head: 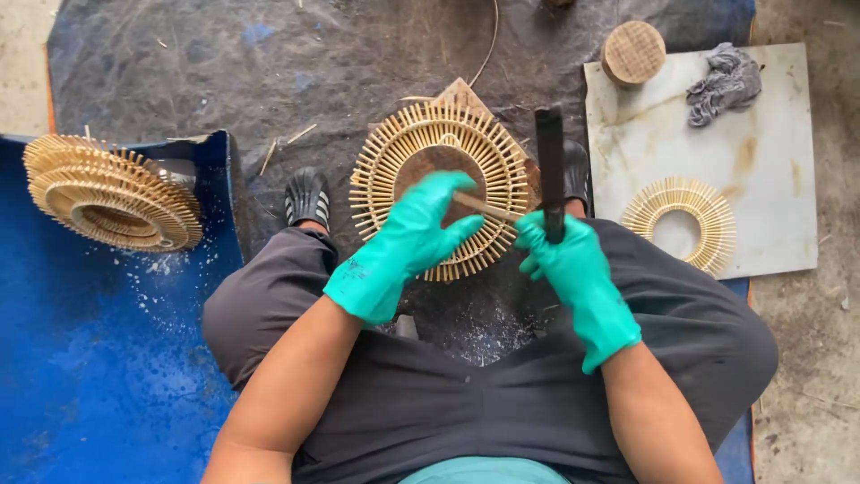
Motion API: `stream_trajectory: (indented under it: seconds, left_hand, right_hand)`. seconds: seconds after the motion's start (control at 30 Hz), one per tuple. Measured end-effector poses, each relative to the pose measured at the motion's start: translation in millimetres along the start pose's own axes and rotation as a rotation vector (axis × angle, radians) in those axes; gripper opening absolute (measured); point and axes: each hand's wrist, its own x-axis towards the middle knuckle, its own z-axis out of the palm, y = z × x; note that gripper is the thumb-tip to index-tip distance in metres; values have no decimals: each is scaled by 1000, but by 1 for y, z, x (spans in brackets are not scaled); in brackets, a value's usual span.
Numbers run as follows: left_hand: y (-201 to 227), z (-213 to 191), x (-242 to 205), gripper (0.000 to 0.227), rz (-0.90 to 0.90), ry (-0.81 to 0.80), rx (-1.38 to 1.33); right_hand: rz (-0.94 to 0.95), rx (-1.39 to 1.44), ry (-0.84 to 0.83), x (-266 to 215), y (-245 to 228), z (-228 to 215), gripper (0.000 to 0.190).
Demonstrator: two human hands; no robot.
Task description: The recorder uses various hand tools to carve and assemble circular bamboo or wooden components for furniture manufacturing.
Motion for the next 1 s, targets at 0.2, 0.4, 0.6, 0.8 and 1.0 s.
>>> stream_trajectory:
  seconds: [0.2, 0.4, 0.6, 0.8, 1.0]
  left_hand:
    - [-12, -2, 11, 116, -500, 125, 871]
    - [-23, -9, 8, 116, -430, 93, 897]
    - [-11, -17, 13, 116, -424, 50, 859]
    - [-8, -23, 15, 113, -421, 7, 878]
    - [-10, -25, 15, 113, -386, -3, 864]
  right_hand:
    - [74, -205, 224, 39, -3, -49, 35]
    - [94, -540, 203, 53, 2, -52, 34]
    - [151, -483, 153, 56, 2, -51, 31]
    - [113, -421, 142, 52, 1, -52, 30]
    - [122, -416, 120, 50, 3, -48, 29]
